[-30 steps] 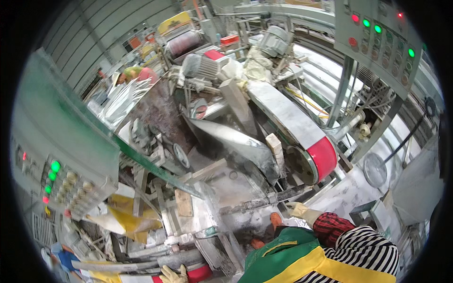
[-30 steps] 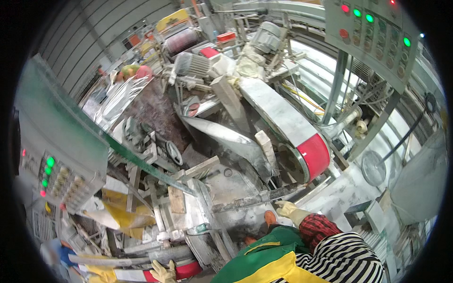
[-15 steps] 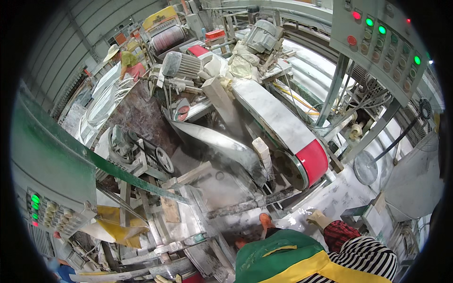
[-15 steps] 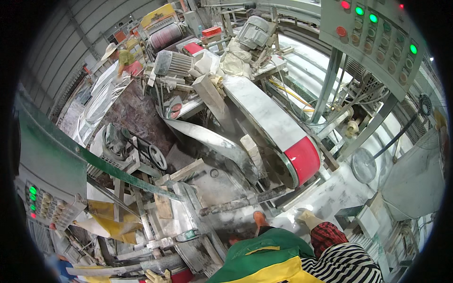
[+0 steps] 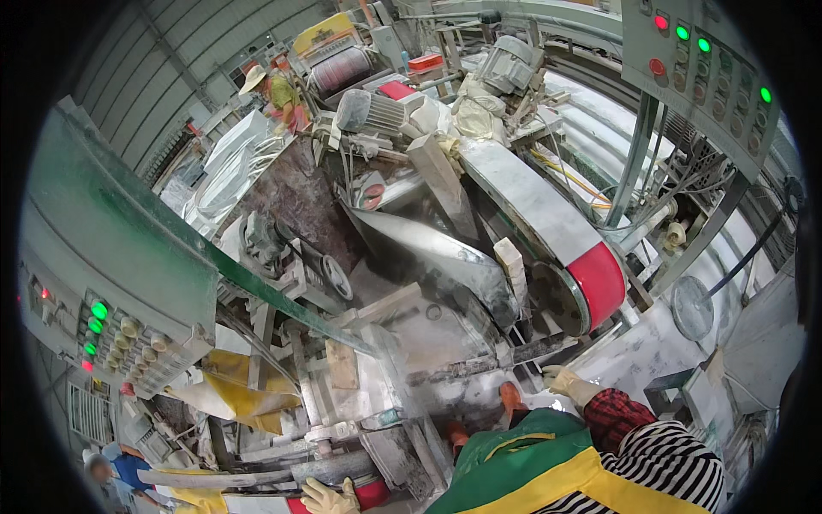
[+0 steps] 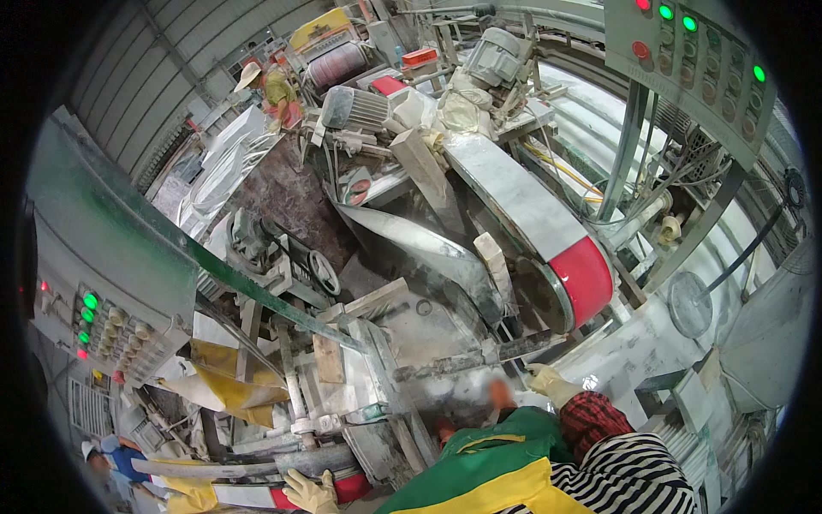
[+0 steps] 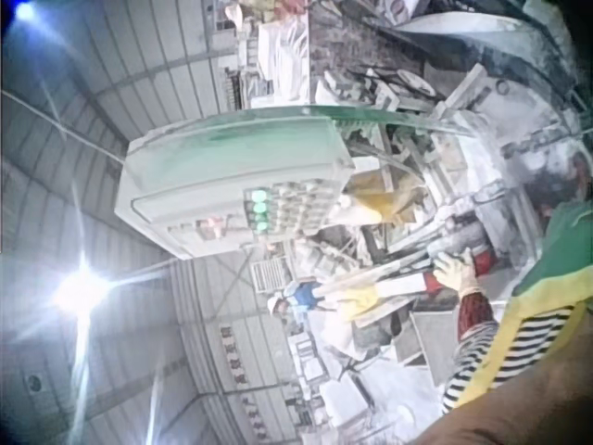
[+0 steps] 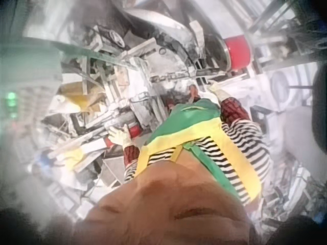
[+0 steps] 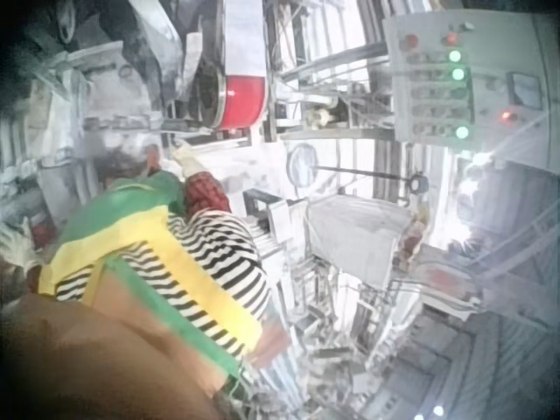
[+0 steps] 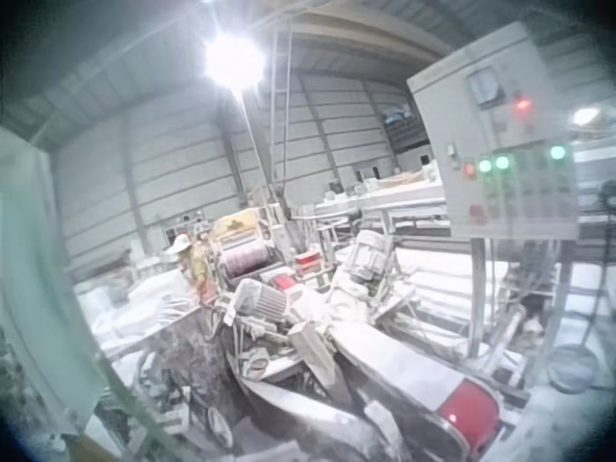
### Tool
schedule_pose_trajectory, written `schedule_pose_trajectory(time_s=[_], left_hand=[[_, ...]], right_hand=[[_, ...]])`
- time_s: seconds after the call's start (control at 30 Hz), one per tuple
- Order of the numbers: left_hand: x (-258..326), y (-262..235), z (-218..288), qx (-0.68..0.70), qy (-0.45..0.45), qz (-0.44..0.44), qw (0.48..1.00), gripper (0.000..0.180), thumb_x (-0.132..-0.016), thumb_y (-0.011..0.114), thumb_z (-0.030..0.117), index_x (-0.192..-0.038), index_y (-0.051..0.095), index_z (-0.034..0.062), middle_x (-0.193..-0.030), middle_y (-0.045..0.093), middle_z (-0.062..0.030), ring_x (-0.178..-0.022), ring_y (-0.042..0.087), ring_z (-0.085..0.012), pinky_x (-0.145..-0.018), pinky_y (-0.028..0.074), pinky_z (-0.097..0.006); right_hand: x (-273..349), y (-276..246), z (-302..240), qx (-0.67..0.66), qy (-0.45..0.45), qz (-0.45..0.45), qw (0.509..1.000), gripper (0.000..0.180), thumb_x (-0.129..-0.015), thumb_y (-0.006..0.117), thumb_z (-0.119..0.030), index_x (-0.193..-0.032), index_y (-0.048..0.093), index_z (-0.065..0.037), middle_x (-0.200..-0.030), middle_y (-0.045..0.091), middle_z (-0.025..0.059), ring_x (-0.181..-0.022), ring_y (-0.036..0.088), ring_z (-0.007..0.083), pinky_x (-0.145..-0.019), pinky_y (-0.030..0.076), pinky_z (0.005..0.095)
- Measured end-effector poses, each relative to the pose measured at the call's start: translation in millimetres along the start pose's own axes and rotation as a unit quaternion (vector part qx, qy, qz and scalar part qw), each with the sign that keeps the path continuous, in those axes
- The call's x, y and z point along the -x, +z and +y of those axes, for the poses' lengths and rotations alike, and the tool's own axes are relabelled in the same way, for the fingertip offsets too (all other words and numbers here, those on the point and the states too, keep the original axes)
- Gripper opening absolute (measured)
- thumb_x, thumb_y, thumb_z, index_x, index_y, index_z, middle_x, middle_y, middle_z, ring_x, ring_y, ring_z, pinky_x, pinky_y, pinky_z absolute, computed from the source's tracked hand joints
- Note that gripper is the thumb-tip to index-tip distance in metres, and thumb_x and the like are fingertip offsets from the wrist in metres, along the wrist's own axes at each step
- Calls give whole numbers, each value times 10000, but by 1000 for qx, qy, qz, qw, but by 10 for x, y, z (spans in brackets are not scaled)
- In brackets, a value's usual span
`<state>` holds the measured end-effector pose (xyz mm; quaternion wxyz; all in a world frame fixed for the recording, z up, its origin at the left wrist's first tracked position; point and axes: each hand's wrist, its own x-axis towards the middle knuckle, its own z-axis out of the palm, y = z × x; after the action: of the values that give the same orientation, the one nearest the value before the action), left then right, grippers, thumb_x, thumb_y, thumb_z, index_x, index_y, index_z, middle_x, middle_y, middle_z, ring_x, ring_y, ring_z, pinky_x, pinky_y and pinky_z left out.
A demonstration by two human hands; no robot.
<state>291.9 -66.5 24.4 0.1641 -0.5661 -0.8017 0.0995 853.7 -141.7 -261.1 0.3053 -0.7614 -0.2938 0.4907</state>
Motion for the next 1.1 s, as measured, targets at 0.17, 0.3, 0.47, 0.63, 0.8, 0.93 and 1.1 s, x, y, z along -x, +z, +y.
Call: schedule_pose_trajectory(time_s=[0.17, 0.3, 0.47, 0.63, 0.8, 0.93, 1.1], left_hand=[[-95, 240, -323, 100, -33, 95, 990, 841, -817, 659, 573, -1394, 450, -2, -1421, 442, -267, -1284, 438, -435, -1072, 344, -528], [-446, 138, -588, 96, -143, 126, 977, 781, -893, 567, 586, -1405, 450, 8, -1391, 480, -266, -1300, 439, -419, -1097, 325, -522], [-815, 262, -1072, 38, -246, 44, 967, 854, -888, 366, 752, -1366, 525, 63, -1329, 574, -178, -1161, 587, -336, -886, 506, -482], [-660, 877, -1199, -68, -296, 76, 950, 745, -926, 389, 684, -1087, 685, 20, -972, 702, -180, -825, 687, -319, -722, 551, -433], [-747, 599, -967, 8, -295, 153, 943, 577, -966, 417, 532, -927, 684, 22, -880, 694, -193, -735, 667, -363, -657, 538, -475], [-535, 219, -819, 80, -290, 113, 947, 464, -964, 503, 395, -1127, 639, -17, -1099, 660, -244, -868, 655, -409, -791, 538, -498], [-303, 226, -630, 165, -201, 148, 954, 492, -981, 471, 279, -1350, 488, -45, -1415, 455, -287, -1322, 427, -411, -1117, 340, -462]], right_hand=[[272, -283, -217, 10, 82, 5, 997, 536, -800, 624, -227, -1320, 575, -107, -933, 717, 123, -715, 666, 209, -628, 543, 326], [356, -572, -116, 87, 111, 21, 990, 579, -798, 597, -205, -1368, 538, -122, -913, 715, 133, -737, 675, 215, -660, 555, 336], [432, -676, -311, 110, 58, 31, 992, 621, -794, 626, -173, -1397, 502, -96, -931, 724, 135, -747, 677, 200, -653, 561, 325], [434, -554, -606, 128, -4, -15, 992, 622, -803, 632, -177, -1407, 498, -117, -949, 720, 136, -757, 678, 199, -669, 563, 316], [663, -541, -837, 102, 59, -28, 993, 636, -811, 639, -171, -1422, 475, -107, -988, 713, 138, -800, 677, 205, -694, 559, 313], [597, -333, -820, 48, 77, -43, 995, 593, -804, 626, -209, -1379, 526, -101, -1096, 702, 137, -817, 672, 181, -713, 548, 307], [270, 11, -474, 138, -7, -41, 990, 551, -793, 623, -302, -1330, 585, -184, -1124, 694, 149, -909, 687, 269, -824, 548, 352]])
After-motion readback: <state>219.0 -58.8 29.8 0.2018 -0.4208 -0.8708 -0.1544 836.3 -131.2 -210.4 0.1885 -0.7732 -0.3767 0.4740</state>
